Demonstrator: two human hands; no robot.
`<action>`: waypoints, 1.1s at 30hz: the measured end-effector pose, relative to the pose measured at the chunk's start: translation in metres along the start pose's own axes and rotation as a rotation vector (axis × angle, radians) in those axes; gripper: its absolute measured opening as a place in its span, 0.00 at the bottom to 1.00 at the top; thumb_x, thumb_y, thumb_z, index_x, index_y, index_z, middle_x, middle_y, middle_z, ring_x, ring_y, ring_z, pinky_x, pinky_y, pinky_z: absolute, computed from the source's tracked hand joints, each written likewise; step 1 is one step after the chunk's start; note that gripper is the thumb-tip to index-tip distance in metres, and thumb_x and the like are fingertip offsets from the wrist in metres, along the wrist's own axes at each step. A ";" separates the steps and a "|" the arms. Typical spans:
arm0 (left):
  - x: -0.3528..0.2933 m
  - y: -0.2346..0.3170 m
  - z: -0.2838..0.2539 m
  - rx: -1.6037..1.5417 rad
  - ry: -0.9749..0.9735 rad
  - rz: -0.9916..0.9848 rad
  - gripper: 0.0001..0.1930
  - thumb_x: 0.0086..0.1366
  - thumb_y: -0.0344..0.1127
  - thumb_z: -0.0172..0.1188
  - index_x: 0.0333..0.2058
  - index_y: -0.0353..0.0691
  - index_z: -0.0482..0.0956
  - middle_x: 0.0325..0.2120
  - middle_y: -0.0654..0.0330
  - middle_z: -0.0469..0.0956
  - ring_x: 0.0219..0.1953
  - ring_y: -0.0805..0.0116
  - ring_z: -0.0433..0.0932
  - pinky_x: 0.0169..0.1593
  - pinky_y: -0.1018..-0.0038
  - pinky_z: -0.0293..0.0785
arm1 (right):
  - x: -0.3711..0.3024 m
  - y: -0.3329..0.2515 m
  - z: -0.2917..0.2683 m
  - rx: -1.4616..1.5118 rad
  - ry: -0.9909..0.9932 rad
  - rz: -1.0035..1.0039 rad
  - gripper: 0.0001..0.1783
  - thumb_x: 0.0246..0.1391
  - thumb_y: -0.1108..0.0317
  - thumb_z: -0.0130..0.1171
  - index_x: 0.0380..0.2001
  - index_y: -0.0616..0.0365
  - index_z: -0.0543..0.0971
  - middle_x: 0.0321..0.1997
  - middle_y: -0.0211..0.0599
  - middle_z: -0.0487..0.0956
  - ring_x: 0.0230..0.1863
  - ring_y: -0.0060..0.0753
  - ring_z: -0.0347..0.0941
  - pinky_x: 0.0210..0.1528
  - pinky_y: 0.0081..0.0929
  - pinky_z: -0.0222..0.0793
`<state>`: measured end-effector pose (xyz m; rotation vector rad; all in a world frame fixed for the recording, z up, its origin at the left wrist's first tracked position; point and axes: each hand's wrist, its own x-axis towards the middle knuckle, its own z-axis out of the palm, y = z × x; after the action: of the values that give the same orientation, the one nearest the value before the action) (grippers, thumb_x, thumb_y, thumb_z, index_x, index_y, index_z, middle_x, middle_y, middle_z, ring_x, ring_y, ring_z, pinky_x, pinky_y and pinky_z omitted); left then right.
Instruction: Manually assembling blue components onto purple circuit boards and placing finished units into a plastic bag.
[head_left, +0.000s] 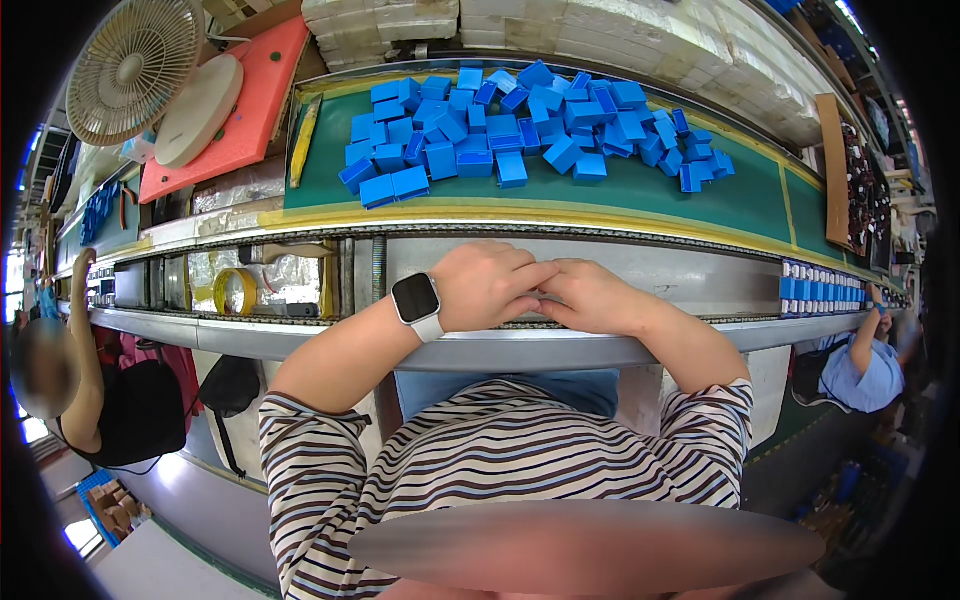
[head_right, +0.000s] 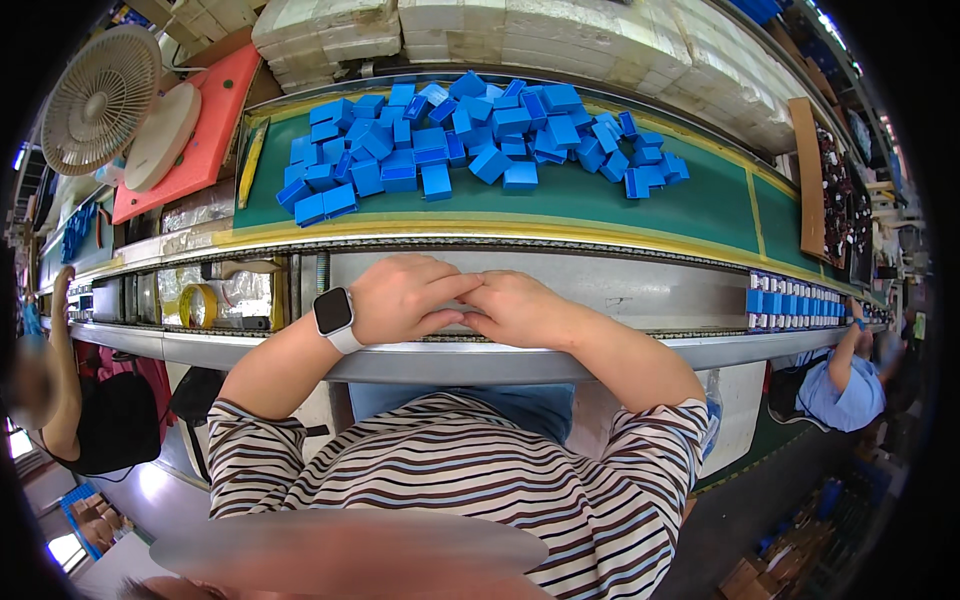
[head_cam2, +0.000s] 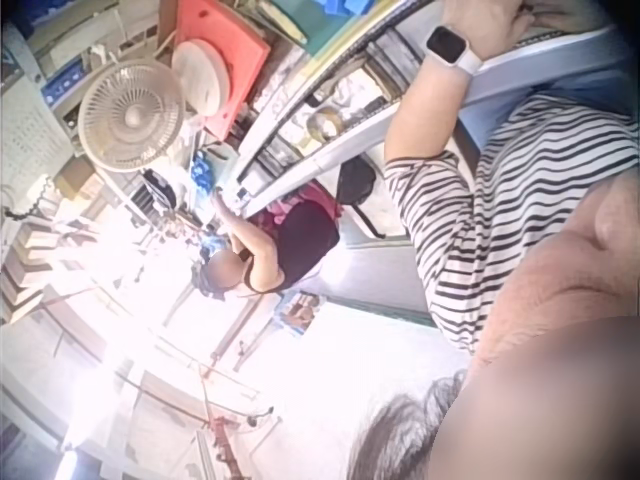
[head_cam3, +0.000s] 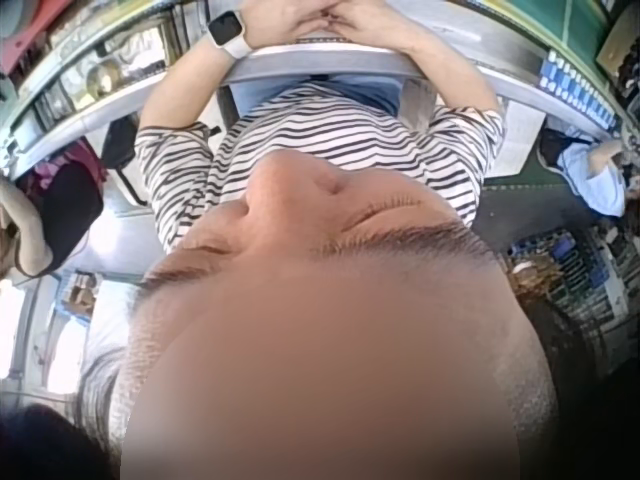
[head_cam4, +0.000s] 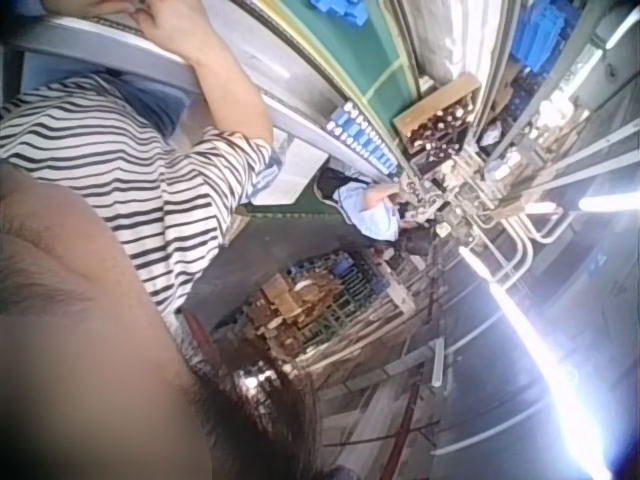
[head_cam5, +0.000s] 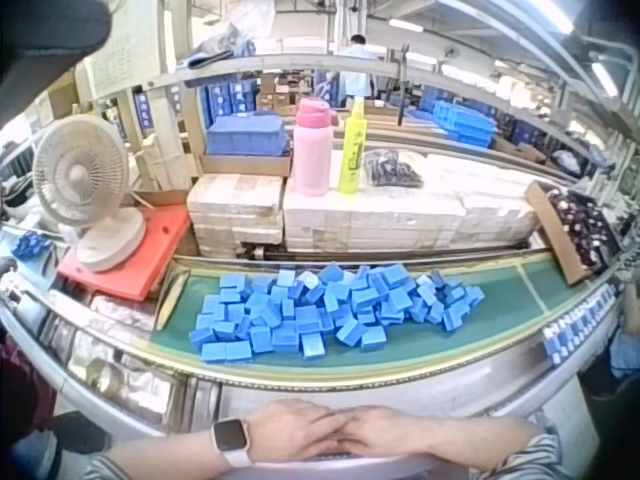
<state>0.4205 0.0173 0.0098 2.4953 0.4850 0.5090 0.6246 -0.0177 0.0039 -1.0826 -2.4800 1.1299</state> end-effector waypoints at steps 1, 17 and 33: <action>0.000 0.000 0.000 0.000 0.001 0.003 0.21 0.51 0.39 0.62 0.45 0.41 0.73 0.32 0.57 0.77 0.34 0.57 0.77 0.38 0.66 0.73 | 0.000 0.001 0.001 0.000 0.000 0.000 0.12 0.47 0.66 0.57 0.34 0.61 0.75 0.34 0.48 0.76 0.37 0.51 0.72 0.39 0.42 0.69; -0.001 0.000 0.001 0.018 -0.012 0.003 0.20 0.52 0.40 0.62 0.44 0.41 0.73 0.32 0.57 0.77 0.35 0.58 0.77 0.38 0.66 0.73 | 0.000 0.000 0.000 0.004 -0.029 0.010 0.12 0.49 0.64 0.56 0.34 0.62 0.75 0.35 0.49 0.76 0.38 0.52 0.72 0.41 0.43 0.68; -0.001 -0.001 0.002 0.015 -0.031 0.004 0.21 0.52 0.40 0.62 0.44 0.41 0.73 0.31 0.57 0.77 0.34 0.58 0.76 0.38 0.66 0.73 | 0.001 -0.003 -0.003 -0.004 -0.060 0.028 0.13 0.50 0.64 0.56 0.37 0.61 0.75 0.37 0.49 0.77 0.39 0.52 0.72 0.42 0.43 0.68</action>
<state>0.4201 0.0171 0.0074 2.5153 0.4740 0.4687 0.6234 -0.0169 0.0083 -1.1041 -2.5209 1.1829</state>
